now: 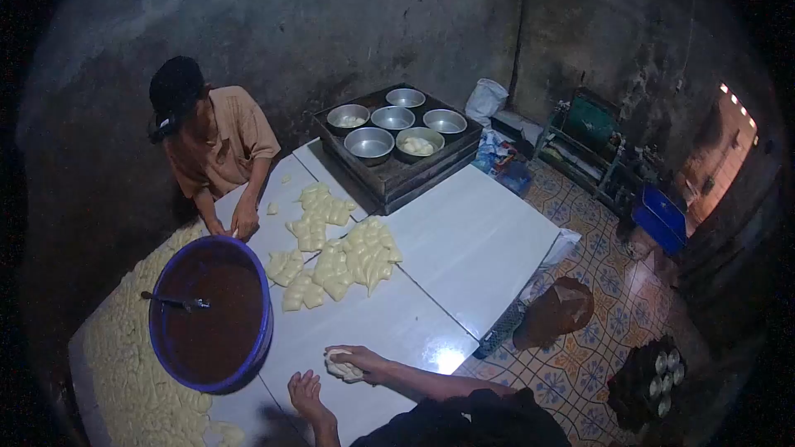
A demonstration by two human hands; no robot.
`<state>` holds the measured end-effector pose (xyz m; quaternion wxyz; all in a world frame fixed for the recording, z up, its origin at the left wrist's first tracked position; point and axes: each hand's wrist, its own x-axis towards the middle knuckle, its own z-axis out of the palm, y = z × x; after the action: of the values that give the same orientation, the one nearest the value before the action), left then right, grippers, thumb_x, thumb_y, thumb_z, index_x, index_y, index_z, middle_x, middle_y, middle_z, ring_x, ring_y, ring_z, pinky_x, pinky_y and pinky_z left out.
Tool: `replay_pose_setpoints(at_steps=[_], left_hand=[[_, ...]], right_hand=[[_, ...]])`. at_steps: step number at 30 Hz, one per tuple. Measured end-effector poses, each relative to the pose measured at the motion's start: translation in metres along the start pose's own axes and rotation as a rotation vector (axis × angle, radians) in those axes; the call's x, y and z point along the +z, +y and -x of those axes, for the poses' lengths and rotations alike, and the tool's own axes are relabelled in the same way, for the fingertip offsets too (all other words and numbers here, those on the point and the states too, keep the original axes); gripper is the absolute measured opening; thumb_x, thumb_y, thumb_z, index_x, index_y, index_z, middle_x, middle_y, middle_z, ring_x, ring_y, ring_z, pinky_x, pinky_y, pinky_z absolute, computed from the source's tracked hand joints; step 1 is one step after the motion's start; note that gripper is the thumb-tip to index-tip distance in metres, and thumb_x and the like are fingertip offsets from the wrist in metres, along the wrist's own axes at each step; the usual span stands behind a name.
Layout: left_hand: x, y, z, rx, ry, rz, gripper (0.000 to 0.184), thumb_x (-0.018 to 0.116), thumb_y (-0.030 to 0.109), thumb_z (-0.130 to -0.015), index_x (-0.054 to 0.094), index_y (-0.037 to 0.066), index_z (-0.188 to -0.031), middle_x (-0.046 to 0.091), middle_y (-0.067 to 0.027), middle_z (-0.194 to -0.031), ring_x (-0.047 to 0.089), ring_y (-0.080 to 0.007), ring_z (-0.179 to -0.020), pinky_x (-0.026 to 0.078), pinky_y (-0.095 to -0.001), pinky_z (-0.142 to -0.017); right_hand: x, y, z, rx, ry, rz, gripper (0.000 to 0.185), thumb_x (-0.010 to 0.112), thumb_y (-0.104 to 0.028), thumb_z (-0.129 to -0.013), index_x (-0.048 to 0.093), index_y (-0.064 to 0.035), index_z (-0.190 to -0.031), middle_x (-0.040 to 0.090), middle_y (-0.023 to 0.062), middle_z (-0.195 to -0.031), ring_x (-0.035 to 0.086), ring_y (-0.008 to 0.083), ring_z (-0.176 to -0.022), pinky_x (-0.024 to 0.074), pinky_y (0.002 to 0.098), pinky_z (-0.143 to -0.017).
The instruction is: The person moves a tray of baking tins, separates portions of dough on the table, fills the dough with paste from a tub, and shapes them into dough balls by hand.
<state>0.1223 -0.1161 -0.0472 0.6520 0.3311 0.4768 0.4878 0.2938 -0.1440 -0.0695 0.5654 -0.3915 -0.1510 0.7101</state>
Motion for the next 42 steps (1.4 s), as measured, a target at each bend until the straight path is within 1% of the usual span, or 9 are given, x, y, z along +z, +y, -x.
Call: replay_pose_setpoints(at_steps=[10, 12, 15, 18, 20, 21, 28, 33, 42], left_hand=[[0.14, -0.043, 0.014, 0.17, -0.674, -0.516, 0.018, 0.054, 0.008, -0.088, 0.057, -0.001, -0.103, 0.065, -0.0145, -0.097, 0.063, -0.0244, -0.09, 0.049, -0.0369, -0.081], [0.165, -0.061, 0.012, 0.123, -0.672, -0.759, 0.044, 0.066, 0.037, -0.087, 0.058, 0.007, -0.117, 0.059, -0.0143, -0.111, 0.053, -0.0298, -0.105, 0.037, -0.0389, -0.098], [0.088, -0.321, -0.081, 0.835, -0.275, -0.823, 0.03, 0.065, 0.017, -0.084, 0.061, 0.002, -0.11, 0.059, -0.0196, -0.114, 0.053, -0.0353, -0.107, 0.043, -0.0435, -0.093], [0.129, -0.236, -0.03, 0.341, -0.401, -1.272, 0.031, 0.063, 0.012, -0.081, 0.06, 0.001, -0.11, 0.058, -0.0203, -0.117, 0.052, -0.0364, -0.108, 0.044, -0.0457, -0.089], [0.187, -0.177, 0.001, 0.681, -0.343, -1.252, 0.032, 0.062, 0.011, -0.08, 0.059, 0.0, -0.11, 0.058, -0.02, -0.117, 0.053, -0.0367, -0.107, 0.044, -0.0467, -0.087], [0.218, -0.146, 0.016, 1.042, -0.303, -1.197, 0.033, 0.061, 0.009, -0.079, 0.058, -0.001, -0.11, 0.058, -0.0196, -0.117, 0.053, -0.037, -0.106, 0.044, -0.0477, -0.086], [0.213, -0.162, 0.013, 0.486, -0.281, -1.302, 0.037, 0.061, 0.014, -0.08, 0.056, -0.001, -0.114, 0.053, -0.0226, -0.124, 0.049, -0.0422, -0.112, 0.039, -0.0555, -0.089], [0.221, -0.161, 0.023, 0.787, -0.208, -1.546, 0.039, 0.06, 0.02, -0.084, 0.054, 0.0, -0.117, 0.049, -0.0245, -0.128, 0.044, -0.0428, -0.118, 0.034, -0.0569, -0.093], [0.238, -0.139, 0.039, 0.712, -0.238, -1.529, 0.039, 0.06, 0.02, -0.086, 0.053, 0.001, -0.119, 0.047, -0.0256, -0.129, 0.044, -0.0429, -0.117, 0.034, -0.0557, -0.095]], right_hand=[[-0.138, -0.285, 0.087, -0.645, 0.442, 0.659, 0.05, 0.066, -0.02, -0.086, 0.052, -0.0076, -0.133, 0.062, 0.0028, -0.109, 0.058, 0.0097, -0.089, 0.0493, 0.0247, -0.075], [-0.167, -0.372, 0.084, -1.046, 0.589, 1.021, 0.047, 0.069, -0.019, -0.082, 0.056, -0.0054, -0.126, 0.051, 0.0165, -0.131, 0.054, 0.0251, -0.115, 0.0441, 0.0365, -0.096], [-0.207, -0.496, 0.075, -1.265, 0.862, 1.288, 0.054, 0.073, -0.029, -0.073, 0.06, -0.0038, -0.119, 0.049, 0.0233, -0.125, 0.047, 0.0384, -0.122, 0.0387, 0.0434, -0.102], [-0.258, -0.589, 0.041, -1.343, 0.889, 1.271, 0.048, 0.072, -0.023, -0.071, 0.061, -0.0019, -0.113, 0.054, 0.0213, -0.116, 0.052, 0.0357, -0.113, 0.0436, 0.0421, -0.094], [-0.304, -0.625, 0.003, -1.256, 0.885, 1.37, 0.053, 0.071, -0.03, -0.072, 0.06, -0.0033, -0.116, 0.055, 0.0223, -0.116, 0.052, 0.0379, -0.112, 0.0418, 0.0442, -0.097], [-0.329, -0.635, -0.016, -1.189, 0.886, 1.464, 0.057, 0.071, -0.034, -0.072, 0.06, -0.0041, -0.118, 0.055, 0.0229, -0.117, 0.052, 0.0389, -0.111, 0.0411, 0.0451, -0.097], [-0.382, -0.613, -0.036, -1.307, 1.04, 1.034, 0.046, 0.071, -0.022, -0.077, 0.06, -0.0044, -0.119, 0.051, 0.0255, -0.131, 0.047, 0.0402, -0.123, 0.0372, 0.0448, -0.104], [-0.353, -0.52, 0.034, -0.854, 0.74, 0.052, 0.008, 0.054, -0.01, -0.092, 0.056, -0.0043, -0.098, 0.061, 0.0058, -0.08, 0.059, 0.0111, -0.064, 0.0474, 0.022, -0.05], [-0.317, -0.449, -0.05, -0.427, 0.807, 0.021, 0.056, 0.076, -0.03, -0.076, 0.033, -0.0111, -0.108, 0.046, 0.0073, -0.088, 0.055, 0.0191, -0.071, 0.0596, 0.0411, -0.056]])
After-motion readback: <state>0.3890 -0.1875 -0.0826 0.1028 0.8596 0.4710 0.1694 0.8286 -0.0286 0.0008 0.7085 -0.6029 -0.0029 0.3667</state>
